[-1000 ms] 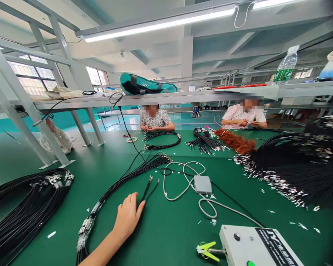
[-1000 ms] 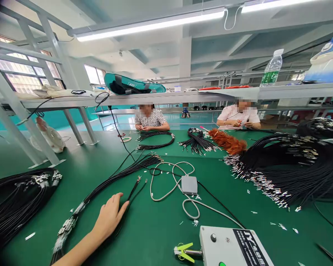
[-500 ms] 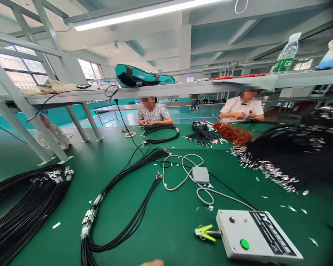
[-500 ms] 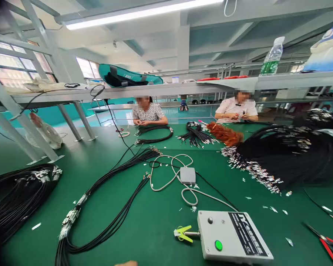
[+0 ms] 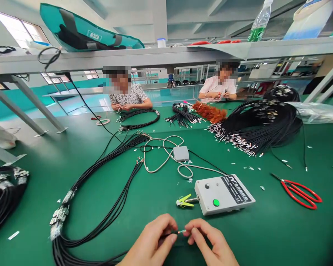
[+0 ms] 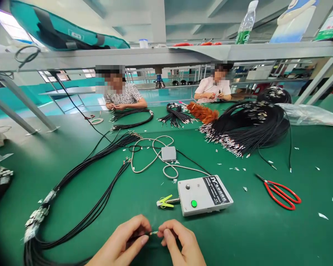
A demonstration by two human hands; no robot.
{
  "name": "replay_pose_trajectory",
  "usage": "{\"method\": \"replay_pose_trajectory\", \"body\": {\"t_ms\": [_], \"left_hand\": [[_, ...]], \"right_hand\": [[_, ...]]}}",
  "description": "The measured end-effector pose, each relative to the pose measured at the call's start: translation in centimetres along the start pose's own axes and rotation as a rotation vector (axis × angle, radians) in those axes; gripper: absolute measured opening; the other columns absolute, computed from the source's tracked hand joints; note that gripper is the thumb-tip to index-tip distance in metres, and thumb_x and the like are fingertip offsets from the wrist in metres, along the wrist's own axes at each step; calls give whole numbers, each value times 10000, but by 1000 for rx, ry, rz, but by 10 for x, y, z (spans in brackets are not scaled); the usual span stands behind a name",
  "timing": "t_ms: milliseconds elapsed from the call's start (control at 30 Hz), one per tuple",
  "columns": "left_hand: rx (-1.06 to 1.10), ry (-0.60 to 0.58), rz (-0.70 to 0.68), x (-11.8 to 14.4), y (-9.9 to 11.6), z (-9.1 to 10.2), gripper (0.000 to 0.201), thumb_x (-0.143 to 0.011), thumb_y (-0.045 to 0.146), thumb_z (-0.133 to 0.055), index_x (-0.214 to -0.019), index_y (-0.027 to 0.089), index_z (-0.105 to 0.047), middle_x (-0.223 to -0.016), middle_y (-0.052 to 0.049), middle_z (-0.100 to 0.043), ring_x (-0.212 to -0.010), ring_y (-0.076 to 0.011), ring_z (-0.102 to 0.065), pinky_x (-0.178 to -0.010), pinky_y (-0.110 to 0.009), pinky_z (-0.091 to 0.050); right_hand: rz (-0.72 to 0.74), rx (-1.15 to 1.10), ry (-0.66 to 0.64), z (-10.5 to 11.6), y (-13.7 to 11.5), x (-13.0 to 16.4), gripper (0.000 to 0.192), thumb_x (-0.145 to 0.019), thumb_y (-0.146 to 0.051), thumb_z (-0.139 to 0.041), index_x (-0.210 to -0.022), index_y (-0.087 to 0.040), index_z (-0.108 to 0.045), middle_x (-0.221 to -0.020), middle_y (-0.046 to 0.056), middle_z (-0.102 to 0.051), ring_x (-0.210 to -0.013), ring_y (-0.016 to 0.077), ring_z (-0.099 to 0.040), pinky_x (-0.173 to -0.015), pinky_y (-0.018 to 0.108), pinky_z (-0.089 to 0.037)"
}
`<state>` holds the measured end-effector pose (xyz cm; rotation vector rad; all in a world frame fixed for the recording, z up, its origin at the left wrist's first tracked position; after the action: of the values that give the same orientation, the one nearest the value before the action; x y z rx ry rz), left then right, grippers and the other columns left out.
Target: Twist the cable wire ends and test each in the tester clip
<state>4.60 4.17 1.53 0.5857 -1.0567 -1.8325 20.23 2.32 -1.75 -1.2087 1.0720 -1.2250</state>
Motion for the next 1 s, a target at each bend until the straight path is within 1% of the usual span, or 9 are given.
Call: {"method": "replay_pose_trajectory", "body": {"t_ms": [133,233,333,433,533,667,767,867,1000], "left_hand": [[30,39,-23,-10,2,-9,143,-900,233,-496,-799,192,-588,-750,-13,-587,-660,-143,-530,-616,-217,-420],[54,78,-6,-8,-3,-8,150,-901,239,-521,-799,193,-621,-761,-22,-600,-668,-147,-551,-618,-219,-428],[80,134,16,-5,-6,-5,161,-891,240,-539,-764,189,-623,-745,-27,-599,-672,-154,-564,-617,-224,-436],[168,198,41,-3,-7,-3,154,-870,242,-558,-733,186,-601,-722,-22,-587,-661,-158,-573,-608,-228,-456],[238,231,45,-2,-6,-3,130,-849,229,-580,-726,188,-591,-714,-14,-579,-650,-154,-573,-598,-225,-469],[211,263,21,0,-3,-2,138,-837,199,-589,-700,193,-573,-708,-9,-575,-655,-151,-570,-602,-223,-464],[141,293,-11,3,2,-1,162,-834,184,-590,-677,201,-551,-691,-3,-570,-638,-148,-560,-587,-223,-450],[92,310,-35,5,6,-2,171,-847,183,-581,-681,207,-546,-686,-2,-576,-632,-149,-565,-588,-228,-452],[97,329,-26,6,8,-1,187,-840,187,-583,-658,207,-545,-669,-3,-571,-620,-149,-559,-577,-227,-453]], "right_hand": [[-100,-226,-81,-7,-1,-11,445,-830,-629,-601,-843,-189,-668,-731,51,-685,-674,166,-611,-699,284,-486],[-191,-387,-140,-15,3,-15,432,-777,-601,-689,-805,-173,-643,-701,30,-653,-629,133,-569,-658,261,-454],[-255,-519,-132,-24,11,-13,423,-700,-542,-790,-795,-166,-621,-664,-4,-616,-591,98,-524,-613,228,-412],[-313,-628,-163,-39,22,-5,447,-648,-513,-838,-778,-167,-587,-626,-26,-589,-530,70,-469,-544,207,-358],[-341,-666,-176,-46,26,2,452,-633,-498,-851,-756,-167,-570,-623,-28,-580,-520,66,-451,-525,207,-341],[-350,-649,-115,-35,18,2,400,-691,-478,-820,-783,-157,-599,-660,-11,-609,-566,74,-480,-568,208,-348],[-377,-691,-106,-31,10,2,382,-724,-484,-789,-771,-155,-601,-660,-5,-609,-573,79,-478,-577,209,-341],[-409,-775,-115,-36,7,4,364,-722,-462,-791,-760,-161,-590,-649,-13,-590,-570,80,-467,-572,207,-338],[-425,-833,-79,-45,14,7,363,-687,-430,-821,-742,-167,-575,-611,-34,-553,-548,74,-445,-556,204,-328]]}}
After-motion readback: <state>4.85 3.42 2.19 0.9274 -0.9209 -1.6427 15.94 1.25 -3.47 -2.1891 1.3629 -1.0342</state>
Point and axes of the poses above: each hand's wrist, its own x-axis away from the middle knuckle, its own z-axis out of the back of the hand, y = z × x, the point moved 7 cm from there along -x, towards the middle knuckle
